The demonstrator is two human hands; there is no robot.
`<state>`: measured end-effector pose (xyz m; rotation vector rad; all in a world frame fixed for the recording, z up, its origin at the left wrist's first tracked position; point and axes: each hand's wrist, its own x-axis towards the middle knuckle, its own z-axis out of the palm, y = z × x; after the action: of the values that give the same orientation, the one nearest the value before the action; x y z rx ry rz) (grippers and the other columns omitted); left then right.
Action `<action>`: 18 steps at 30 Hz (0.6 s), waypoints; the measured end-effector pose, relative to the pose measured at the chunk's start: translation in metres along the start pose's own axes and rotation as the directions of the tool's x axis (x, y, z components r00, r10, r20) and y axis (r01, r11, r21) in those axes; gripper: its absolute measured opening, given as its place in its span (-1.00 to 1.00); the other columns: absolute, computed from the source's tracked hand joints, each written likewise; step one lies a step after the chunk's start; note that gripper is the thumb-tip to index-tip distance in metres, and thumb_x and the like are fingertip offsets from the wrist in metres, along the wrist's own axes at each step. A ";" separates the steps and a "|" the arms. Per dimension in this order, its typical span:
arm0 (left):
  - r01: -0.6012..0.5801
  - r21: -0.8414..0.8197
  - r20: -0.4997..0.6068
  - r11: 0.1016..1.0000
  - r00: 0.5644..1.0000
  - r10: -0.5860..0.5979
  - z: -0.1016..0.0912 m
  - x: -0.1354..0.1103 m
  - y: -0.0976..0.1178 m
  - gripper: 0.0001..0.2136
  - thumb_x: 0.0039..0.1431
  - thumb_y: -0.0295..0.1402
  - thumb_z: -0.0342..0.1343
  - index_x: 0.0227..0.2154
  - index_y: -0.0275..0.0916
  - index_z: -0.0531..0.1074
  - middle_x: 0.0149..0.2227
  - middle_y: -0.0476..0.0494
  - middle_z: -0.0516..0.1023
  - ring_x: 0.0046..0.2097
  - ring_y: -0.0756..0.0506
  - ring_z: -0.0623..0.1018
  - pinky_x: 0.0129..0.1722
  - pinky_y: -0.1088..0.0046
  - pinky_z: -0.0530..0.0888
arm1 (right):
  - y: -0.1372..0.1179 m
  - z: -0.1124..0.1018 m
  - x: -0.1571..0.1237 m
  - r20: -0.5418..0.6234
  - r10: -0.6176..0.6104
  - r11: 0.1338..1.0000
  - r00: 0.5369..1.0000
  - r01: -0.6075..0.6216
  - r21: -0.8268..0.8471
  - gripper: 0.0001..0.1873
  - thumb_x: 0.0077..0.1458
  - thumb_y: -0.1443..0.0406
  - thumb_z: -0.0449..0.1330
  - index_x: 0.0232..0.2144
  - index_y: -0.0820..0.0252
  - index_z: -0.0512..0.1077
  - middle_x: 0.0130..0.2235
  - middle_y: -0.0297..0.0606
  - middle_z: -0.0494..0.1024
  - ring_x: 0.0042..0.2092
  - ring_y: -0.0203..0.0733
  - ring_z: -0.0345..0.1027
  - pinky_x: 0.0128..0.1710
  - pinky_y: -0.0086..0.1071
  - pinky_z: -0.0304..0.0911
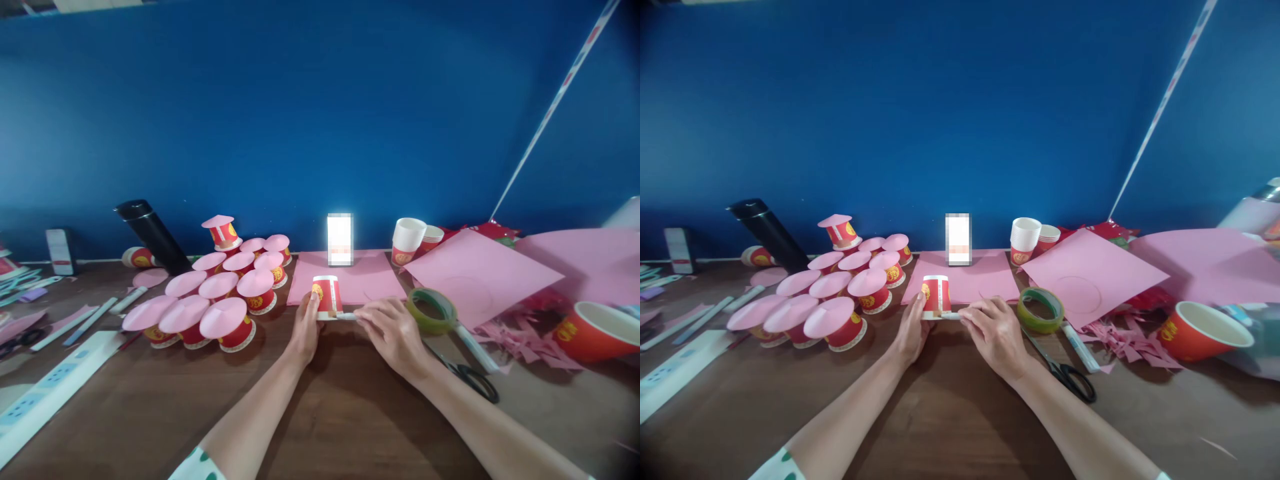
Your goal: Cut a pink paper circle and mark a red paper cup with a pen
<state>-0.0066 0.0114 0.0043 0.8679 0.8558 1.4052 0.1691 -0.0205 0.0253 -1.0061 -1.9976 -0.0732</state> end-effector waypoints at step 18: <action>0.027 -0.139 0.035 0.990 0.999 -0.022 -0.001 0.002 -0.001 -0.71 0.03 -0.13 0.09 -0.28 -0.24 0.37 -0.35 -0.04 0.48 -0.33 -0.02 0.49 -0.25 0.41 0.40 | -0.003 0.002 -0.002 -0.003 0.114 0.985 0.993 -0.113 0.129 -0.84 0.18 0.34 0.03 -0.21 0.12 0.38 -0.26 -0.21 0.51 -0.22 -0.15 0.39 -0.19 -0.28 0.30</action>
<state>-0.0070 0.0130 0.0035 0.7696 0.7320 1.4079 0.1662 -0.0230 0.0234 -1.0319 -1.9059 0.1110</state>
